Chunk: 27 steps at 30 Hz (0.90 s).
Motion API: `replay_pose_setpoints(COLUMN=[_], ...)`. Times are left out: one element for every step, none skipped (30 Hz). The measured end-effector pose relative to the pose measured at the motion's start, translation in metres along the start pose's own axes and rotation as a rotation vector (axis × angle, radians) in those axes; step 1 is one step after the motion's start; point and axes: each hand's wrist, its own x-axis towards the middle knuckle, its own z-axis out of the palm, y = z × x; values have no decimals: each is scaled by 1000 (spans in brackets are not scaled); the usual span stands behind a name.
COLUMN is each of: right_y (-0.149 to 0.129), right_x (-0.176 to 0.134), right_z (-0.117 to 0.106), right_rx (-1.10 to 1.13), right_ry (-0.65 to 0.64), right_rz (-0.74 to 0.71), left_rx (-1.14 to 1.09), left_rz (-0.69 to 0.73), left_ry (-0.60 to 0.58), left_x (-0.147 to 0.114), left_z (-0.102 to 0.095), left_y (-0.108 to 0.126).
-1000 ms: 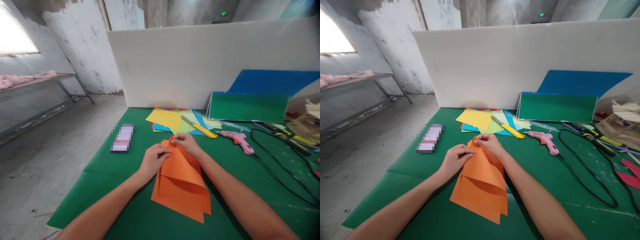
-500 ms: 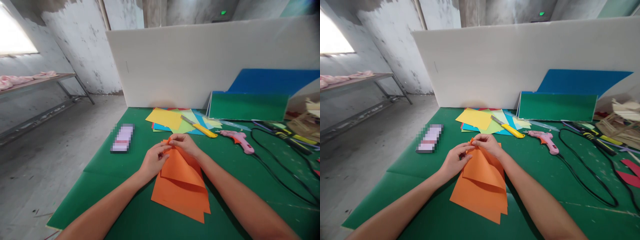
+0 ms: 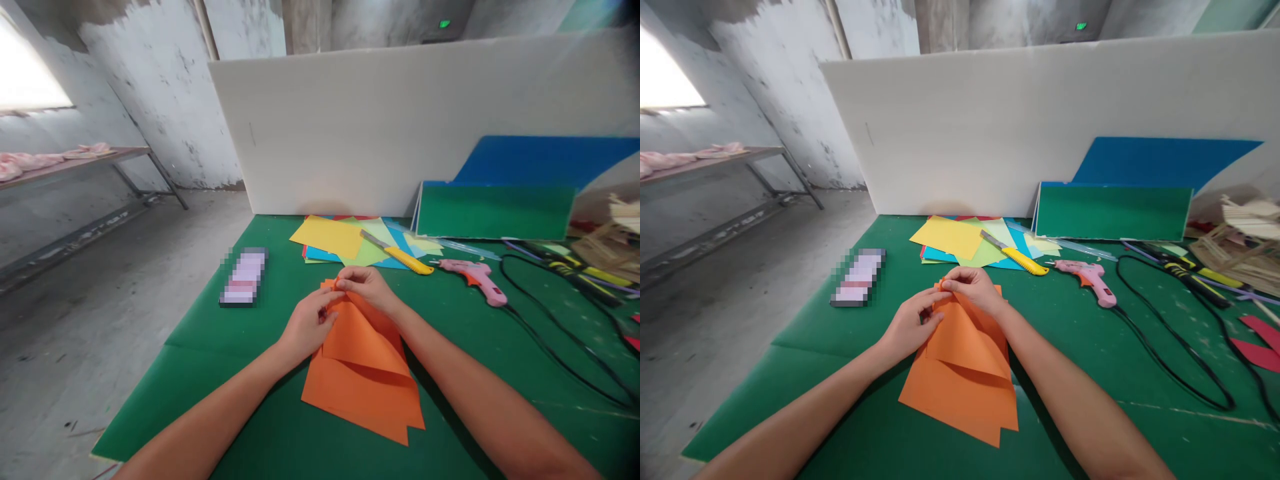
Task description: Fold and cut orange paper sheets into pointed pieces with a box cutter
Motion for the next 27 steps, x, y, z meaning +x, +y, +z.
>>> replay_pose_setpoints(right_y=[-1, -1, -2, -3, -3, -4, -4, -4, -4, -4, -3, -3, -2, -2, -2, -1, -1, -1, 0, 0, 0, 0, 1, 1, 0, 0, -1], right_x=[0, 0, 0, -1, -1, -1, -1, -1, -1, -1, -1, -1, -1, -1, -1, -1, -1, -1, -1, -1, -1, -2, -2, -2, -2, -2, -2], right_z=[0, 1, 1, 2, 2, 2, 2, 2, 2, 2, 2, 2, 2, 2, 2, 2, 2, 2, 2, 2, 2, 3, 3, 4, 4, 5, 5], right_rx=[1, 1, 0, -1, -2, -2, -1, 1, 3, 6, 9, 11, 14, 17, 20, 22, 24, 25, 25, 24, 24, 24, 25, 26, 28, 29, 31], right_ry=[-5, -10, -15, -17, -17, -16, -13, -10, -7, -5, -3, -3, -2, -1, 2, 5, 10, 15, 20, 23, 26, 27, 28, 28, 28, 27, 26], right_rz=[-1, -1, -1, -1, -2, -3, -4, -5, -4, -2, 1, 4, 6, 7, 7, 7, 7, 8, 11, 16, 21, 26, 30, 35, 38, 41, 44], left_rx=[0, -1, -2, -3, -3, -2, 1, 4, 7, 11, 14, 16, 19, 21, 22, 19, 11, 1, -10, -21, -28, -31, -29, -24, -19, -13, -7], left_rz=[-3, -7, -12, -17, -21, -25, -29, -32, -34, -35, -34, -32, -30, -28, -24, -20, -15, -10, -7, -5, -5, -7, -8, -10, -13, -16, -18], left_ry=[-6, -10, -13, -15, -15, -15, -15, -14, -13, -10, -8, -6, -5, -3, 0, 1, 2, 2, 4, 4, 6, 10, 14, 17, 20, 21, 21], left_x=[0, 0, 0, 0, 0, 0, 0, 0, 0, 0, 0, 0, 0, 0, 0, 0, 0, 0, 1, 1, 1, 1, 1, 1, 0, 0, 0], left_z=[0, 0, 0, 0, 0, 0, 1, 1, 1, 1, 1, 1, 1, 1, 0, 0, 0, 0, -1, -1, -1, -1, -2, -2, -2, -2, -2], left_y=[0, 0, -1, -2, -3, -4, -5, -5, -5, -5, -4, -4, -3, -2, -2, -1, -1, 0, 0, 0, 0, 1, 1, 1, 1, 1, 2])
